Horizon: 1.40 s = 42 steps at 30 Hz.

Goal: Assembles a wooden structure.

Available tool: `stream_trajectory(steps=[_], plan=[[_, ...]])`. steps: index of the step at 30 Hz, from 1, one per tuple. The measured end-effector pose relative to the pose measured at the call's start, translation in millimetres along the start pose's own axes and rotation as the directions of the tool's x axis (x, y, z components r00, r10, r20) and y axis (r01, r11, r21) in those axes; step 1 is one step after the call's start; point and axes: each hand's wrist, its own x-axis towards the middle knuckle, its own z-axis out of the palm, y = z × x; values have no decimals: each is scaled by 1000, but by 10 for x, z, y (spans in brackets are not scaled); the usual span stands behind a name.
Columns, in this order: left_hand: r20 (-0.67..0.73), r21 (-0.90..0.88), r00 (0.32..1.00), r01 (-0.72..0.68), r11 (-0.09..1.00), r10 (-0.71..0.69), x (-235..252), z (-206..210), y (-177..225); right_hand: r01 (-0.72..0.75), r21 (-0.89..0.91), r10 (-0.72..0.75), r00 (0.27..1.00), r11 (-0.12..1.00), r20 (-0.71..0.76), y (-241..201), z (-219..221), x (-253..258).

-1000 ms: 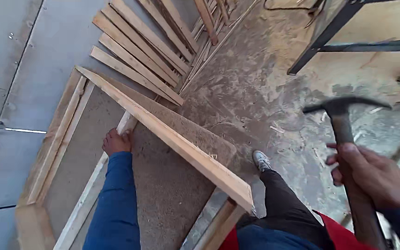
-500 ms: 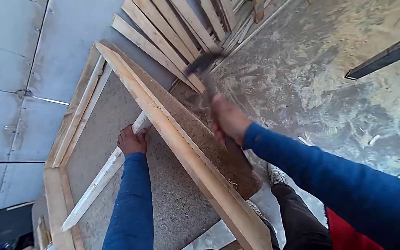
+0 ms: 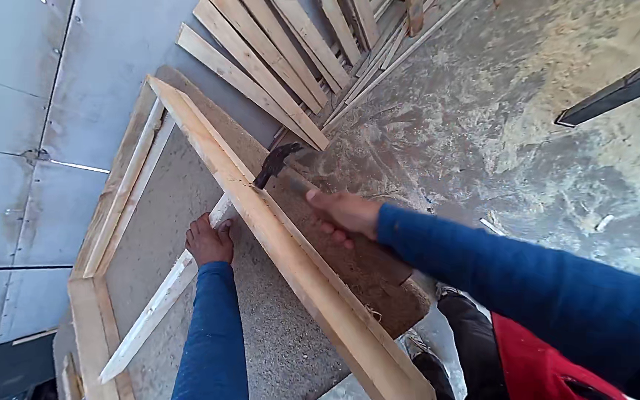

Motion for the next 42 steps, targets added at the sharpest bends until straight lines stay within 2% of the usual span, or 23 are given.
stream_trajectory(steps=[2, 4, 6, 8, 9, 11, 13, 15, 16, 17, 18, 20, 22, 24, 26, 28, 30, 32, 34, 36, 38, 39, 42], plan=[[-7, -1, 1000, -2, 1000, 2, -1, 1, -16, 115, 174, -96, 989, 978, -111, -109, -189, -96], [-12, -4, 1000, -5, 1000, 5, -13, 19, -3, 325, 391, -207, 927, 861, -314, -190, -252, -88], [-27, 8, 1000, -13, 1000, 13, -14, 30, -23, 399, 401, -242, 889, 825, -389, -179, -135, 18], [-22, 14, 1000, 1, 1000, 0, -19, 40, -46, 225, 162, -191, 961, 961, -201, -13, 93, 51], [-16, 8, 1000, 9, 1000, -9, -41, 38, -59, 98, 35, -95, 993, 995, -73, 62, 151, 44], [-6, 0, 1000, -5, 1000, 5, -25, 26, -93, 12, -70, -10, 1000, 997, 29, 39, 5, -5], [-14, 11, 1000, -5, 1000, 5, -24, 28, -122, 114, 75, -110, 993, 991, -52, -50, -190, -128], [-19, 14, 1000, -9, 1000, 10, -44, 37, -92, 310, 359, -228, 940, 880, -254, -123, -164, -166], [-23, 14, 1000, -7, 1000, 7, -44, 39, -81, 383, 437, -245, 908, 814, -340, -159, -77, -127], [-25, 16, 1000, -3, 1000, 4, -38, 36, -82, 407, 427, -256, 894, 807, -368, -145, 40, -76], [-28, 22, 1000, 0, 1000, 1, -32, 36, -92, 369, 335, -265, 911, 867, -317, -69, 175, -38], [-24, 23, 1000, 8, 1000, -7, -50, 30, -117, 161, 59, -158, 986, 985, -50, 83, 335, -2], [3, 11, 1000, -2, 1000, 2, -49, 5, -165, 67, -44, -64, 995, 997, 71, 2, 180, -40], [-9, 10, 1000, -4, 1000, 4, -44, 12, -198, 143, 120, -139, 989, 982, -42, -167, -41, -144], [-23, 16, 1000, -1, 1000, 1, -58, 50, -177, 333, 370, -250, 934, 867, -256, -259, -86, -124], [-44, 26, 999, 4, 1000, -3, -55, 58, -178, 406, 397, -277, 898, 823, -343, -272, 45, 25], [-40, 35, 999, 9, 999, -7, -61, 50, -203, 232, 153, -208, 965, 961, -160, -93, 281, 115], [-1, 24, 1000, 16, 1000, -16, -74, 18, -226, 67, -91, -63, 997, 994, 42, -28, 256, 142], [15, 18, 1000, 23, 1000, -23, -71, -17, -249, 62, -70, -58, 997, 996, 51, -171, 13, 64], [-2, 16, 1000, 22, 1000, -22, -80, 7, -248, 188, 170, -173, 980, 967, -99, -251, -58, 19], [-19, 10, 999, 29, 1000, -29, -102, 43, -234, 307, 366, -225, 942, 879, -249, -270, 90, 107], [-23, 12, 999, 31, 999, -31, -116, 43, -248, 306, 348, -230, 942, 886, -243, -219, 211, 161], [-17, 25, 1000, 17, 1000, -16, -112, 33, -304, 84, 68, -88, 995, 994, 47, 44, 498, 160]])
